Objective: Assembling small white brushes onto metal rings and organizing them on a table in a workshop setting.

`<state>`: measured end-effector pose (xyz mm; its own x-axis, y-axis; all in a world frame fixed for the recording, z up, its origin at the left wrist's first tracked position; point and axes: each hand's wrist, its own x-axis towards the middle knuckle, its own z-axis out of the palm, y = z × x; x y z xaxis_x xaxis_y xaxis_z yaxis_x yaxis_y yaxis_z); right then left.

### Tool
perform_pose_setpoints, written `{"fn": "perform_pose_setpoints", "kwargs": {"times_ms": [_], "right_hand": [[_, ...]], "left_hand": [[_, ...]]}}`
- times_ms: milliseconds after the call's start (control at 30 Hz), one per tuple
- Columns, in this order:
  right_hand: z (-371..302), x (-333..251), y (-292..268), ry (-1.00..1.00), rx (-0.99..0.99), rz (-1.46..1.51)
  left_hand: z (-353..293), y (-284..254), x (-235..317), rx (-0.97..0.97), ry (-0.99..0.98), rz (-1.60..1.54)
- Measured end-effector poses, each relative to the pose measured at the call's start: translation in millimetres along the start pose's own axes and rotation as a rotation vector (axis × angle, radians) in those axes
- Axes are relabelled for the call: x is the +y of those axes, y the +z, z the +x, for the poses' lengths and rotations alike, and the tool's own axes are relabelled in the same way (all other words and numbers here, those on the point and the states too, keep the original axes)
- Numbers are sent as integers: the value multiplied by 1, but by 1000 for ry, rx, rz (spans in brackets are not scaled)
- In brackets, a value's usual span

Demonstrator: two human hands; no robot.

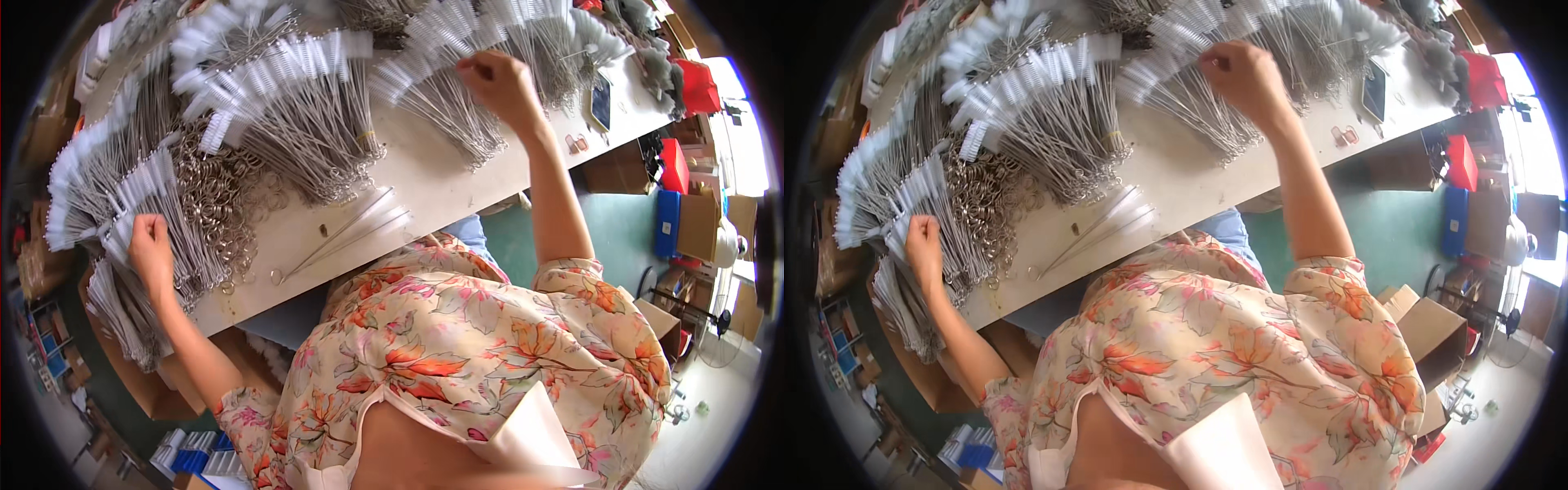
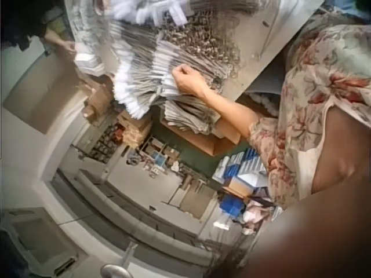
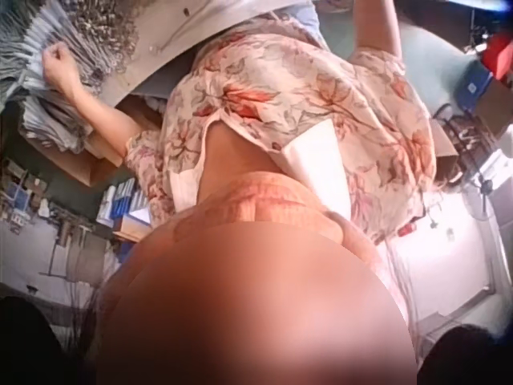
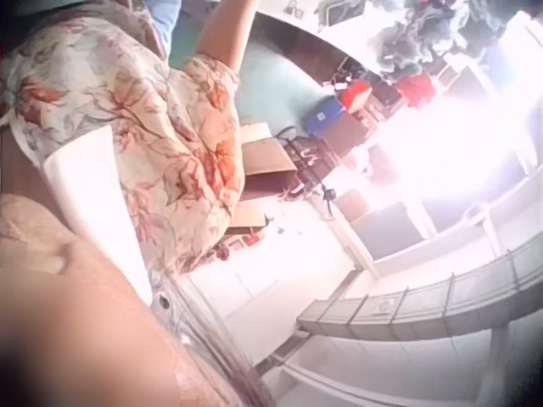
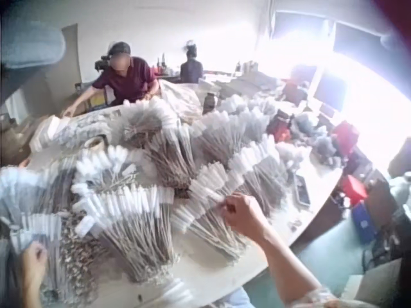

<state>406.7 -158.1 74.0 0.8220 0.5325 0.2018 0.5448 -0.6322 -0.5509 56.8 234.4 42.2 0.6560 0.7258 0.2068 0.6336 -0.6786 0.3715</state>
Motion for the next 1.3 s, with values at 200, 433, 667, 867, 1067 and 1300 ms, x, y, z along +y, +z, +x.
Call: {"fn": "perform_pose_setpoints", "kwargs": {"times_ms": [200,433,667,867,1067,1300], "right_hand": [[-2,-1,23,133,-221,-301],[16,-3,4,39,-9,72],[99,141,-124,352,564,639],[121,316,-130,772,366,-339],[120,232,-156,229,758,-265],[60,-56,-83,-143,129,1077]], "left_hand": [[-1,-17,12,465,-86,-450],[-22,-53,42,441,-124,-697],[-43,-45,68,284,-242,-830],[-62,-23,48,181,-327,-918],[-57,-20,63,284,-337,-1186],[-64,-30,173,127,-85,-1143]]}}
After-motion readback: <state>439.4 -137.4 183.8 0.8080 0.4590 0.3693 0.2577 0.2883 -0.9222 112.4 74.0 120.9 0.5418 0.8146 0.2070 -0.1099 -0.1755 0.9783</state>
